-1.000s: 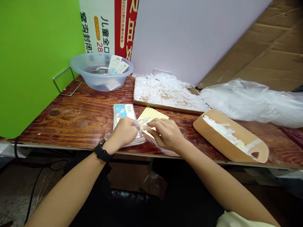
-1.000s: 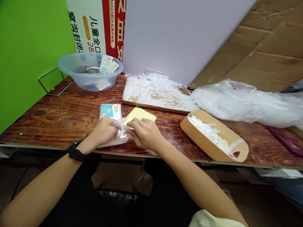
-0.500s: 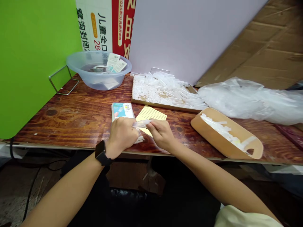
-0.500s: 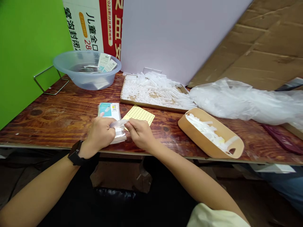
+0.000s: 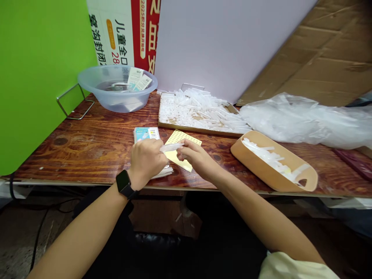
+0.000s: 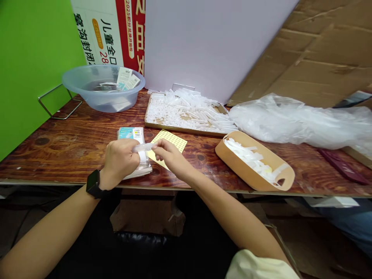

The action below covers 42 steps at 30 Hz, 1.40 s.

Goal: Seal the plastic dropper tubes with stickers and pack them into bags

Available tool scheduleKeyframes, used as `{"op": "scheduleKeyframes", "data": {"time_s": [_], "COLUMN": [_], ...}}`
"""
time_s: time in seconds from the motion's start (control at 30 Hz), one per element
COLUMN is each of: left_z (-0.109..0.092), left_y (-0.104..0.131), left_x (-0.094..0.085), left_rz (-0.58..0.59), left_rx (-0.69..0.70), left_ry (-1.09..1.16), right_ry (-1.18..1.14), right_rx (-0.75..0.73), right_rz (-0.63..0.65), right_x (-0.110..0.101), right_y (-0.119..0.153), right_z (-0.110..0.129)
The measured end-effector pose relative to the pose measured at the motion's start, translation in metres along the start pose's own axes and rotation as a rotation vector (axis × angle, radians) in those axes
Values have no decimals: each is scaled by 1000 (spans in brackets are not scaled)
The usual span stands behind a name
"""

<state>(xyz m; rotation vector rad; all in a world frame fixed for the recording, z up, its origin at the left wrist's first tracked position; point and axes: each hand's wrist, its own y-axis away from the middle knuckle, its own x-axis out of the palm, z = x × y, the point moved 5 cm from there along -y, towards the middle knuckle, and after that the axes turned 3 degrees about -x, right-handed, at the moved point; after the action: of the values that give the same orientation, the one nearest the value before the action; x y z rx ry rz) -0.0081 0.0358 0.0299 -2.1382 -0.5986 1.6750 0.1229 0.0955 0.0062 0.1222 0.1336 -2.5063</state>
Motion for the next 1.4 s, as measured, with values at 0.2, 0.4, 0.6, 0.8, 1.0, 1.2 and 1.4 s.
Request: {"op": "scheduleKeyframes", "data": {"time_s": [0.2,0.4,0.6,0.8,1.0,1.2,1.4], "left_z": [11,10,1,-3,-3,-3,-4], "left_y": [-1,-2,0,2,2,2,3], "left_x": [6,6,10,11,11,12,14], "left_rz": [132,180,183,205,246,241,260], "left_rx": [-92,-103,-23,-16,-12,-22,-12], "left_ry": [-15,-39,-23,-14,22,27,33], "right_ry": [34,178,88,284,773,832,812], "right_rx": [-243,-483,-408,-361,-614,-733,-642], "right_rz": [-89,-95,-42,-69,-90,-15,-41], "right_x": [-20,-18,-11,-15,-14,-10,-15], "right_y": [5,15,14,10,16,18,15], "right_z": [16,35,25,22,37,38,31]}}
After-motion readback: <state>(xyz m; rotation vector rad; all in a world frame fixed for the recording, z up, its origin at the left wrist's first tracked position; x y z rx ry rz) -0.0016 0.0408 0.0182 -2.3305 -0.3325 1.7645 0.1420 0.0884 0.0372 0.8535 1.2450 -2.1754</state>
